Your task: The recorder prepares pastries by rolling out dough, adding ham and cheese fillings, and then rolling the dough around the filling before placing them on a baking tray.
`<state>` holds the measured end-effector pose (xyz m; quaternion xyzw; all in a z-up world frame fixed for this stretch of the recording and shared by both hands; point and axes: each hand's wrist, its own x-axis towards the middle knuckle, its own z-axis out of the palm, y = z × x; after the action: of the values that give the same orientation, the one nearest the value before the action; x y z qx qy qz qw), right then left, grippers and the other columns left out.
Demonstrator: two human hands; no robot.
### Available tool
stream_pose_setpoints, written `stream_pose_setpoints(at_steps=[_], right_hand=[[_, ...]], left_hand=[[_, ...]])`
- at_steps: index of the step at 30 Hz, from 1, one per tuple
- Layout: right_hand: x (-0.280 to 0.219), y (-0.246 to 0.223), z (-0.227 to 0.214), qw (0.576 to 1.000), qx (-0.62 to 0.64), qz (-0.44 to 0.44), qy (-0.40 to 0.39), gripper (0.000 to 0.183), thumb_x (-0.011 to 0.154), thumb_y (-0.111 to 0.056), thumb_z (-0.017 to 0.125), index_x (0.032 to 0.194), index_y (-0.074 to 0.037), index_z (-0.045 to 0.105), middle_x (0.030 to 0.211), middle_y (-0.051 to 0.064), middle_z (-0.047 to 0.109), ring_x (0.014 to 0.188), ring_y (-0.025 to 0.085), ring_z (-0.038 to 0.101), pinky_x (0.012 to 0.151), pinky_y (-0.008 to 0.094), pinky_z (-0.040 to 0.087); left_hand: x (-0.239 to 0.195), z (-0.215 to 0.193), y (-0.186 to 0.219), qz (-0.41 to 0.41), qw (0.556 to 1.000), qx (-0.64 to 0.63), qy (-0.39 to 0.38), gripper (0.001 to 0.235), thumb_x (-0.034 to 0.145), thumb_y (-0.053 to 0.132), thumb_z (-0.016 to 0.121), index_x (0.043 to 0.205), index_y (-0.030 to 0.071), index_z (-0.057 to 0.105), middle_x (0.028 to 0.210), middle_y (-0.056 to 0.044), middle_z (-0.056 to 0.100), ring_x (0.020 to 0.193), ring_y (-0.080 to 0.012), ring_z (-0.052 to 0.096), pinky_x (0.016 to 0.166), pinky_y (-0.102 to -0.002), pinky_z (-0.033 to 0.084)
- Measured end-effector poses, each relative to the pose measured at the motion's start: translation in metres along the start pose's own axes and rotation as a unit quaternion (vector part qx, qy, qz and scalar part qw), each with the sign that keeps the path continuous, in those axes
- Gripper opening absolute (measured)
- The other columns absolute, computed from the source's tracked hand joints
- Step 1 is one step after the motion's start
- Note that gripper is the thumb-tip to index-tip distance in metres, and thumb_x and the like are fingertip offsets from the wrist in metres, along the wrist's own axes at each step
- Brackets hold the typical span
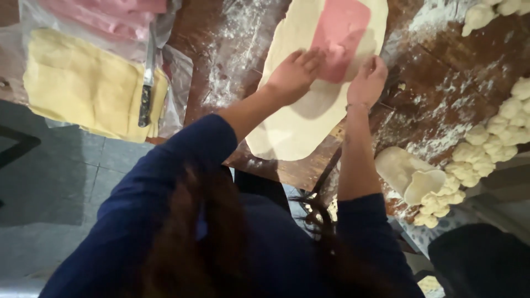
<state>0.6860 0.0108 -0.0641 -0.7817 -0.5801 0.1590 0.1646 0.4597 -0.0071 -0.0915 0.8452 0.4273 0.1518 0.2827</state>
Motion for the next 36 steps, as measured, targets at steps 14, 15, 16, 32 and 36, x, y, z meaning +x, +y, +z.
stream_pose_setpoints(at_steps=[14,15,16,32,36], right_hand=[[-0.018,-0.017,-0.001,0.956,0.289,0.034,0.042,0.033,0.109,-0.011,0.066,0.14,-0.002,0.057,0.129,0.009,0.065,0.103,0.019,0.067,0.076,0.027,0.058],[-0.029,-0.032,-0.007,0.954,0.29,0.075,0.029,0.032,0.107,-0.011,0.066,0.137,-0.003,0.058,0.126,0.008,0.065,0.095,0.016,0.067,0.069,0.025,0.054],[-0.039,-0.048,-0.009,0.949,0.293,0.115,0.017,0.03,0.106,-0.012,0.066,0.135,-0.003,0.059,0.122,0.007,0.065,0.087,0.013,0.067,0.063,0.023,0.049],[-0.201,-0.21,0.06,0.909,0.341,-0.062,-0.23,0.03,0.106,-0.018,0.067,0.125,0.005,0.065,0.111,0.007,0.068,0.097,0.012,0.062,0.085,0.025,0.051],[-0.206,-0.23,0.066,0.918,0.307,-0.029,-0.248,0.032,0.103,-0.02,0.068,0.124,0.004,0.067,0.105,0.008,0.069,0.087,0.012,0.061,0.077,0.025,0.051]], left_hand=[[-0.16,-0.147,-0.111,-0.213,0.964,-0.064,0.143,0.048,0.088,0.023,0.073,0.133,0.007,0.064,0.143,-0.015,0.059,0.134,-0.0329,0.051,0.111,-0.049,0.042],[-0.169,-0.157,-0.131,-0.232,0.941,0.003,0.244,0.043,0.09,0.02,0.075,0.131,0.011,0.064,0.142,-0.011,0.061,0.134,-0.0334,0.053,0.112,-0.048,0.044],[-0.178,-0.168,-0.154,-0.245,0.904,0.073,0.342,0.039,0.091,0.017,0.077,0.128,0.015,0.065,0.141,-0.008,0.062,0.134,-0.0339,0.055,0.112,-0.047,0.045],[-0.236,-0.194,-0.259,-0.527,0.726,-0.278,0.344,0.028,0.074,0.022,0.078,0.091,0.0,0.073,0.087,-0.023,0.075,0.08,-0.0329,0.075,0.073,-0.047,0.059],[-0.218,-0.184,-0.254,-0.484,0.717,-0.285,0.412,0.033,0.084,0.031,0.073,0.1,0.002,0.072,0.094,-0.019,0.076,0.088,-0.0322,0.073,0.08,-0.043,0.056]])
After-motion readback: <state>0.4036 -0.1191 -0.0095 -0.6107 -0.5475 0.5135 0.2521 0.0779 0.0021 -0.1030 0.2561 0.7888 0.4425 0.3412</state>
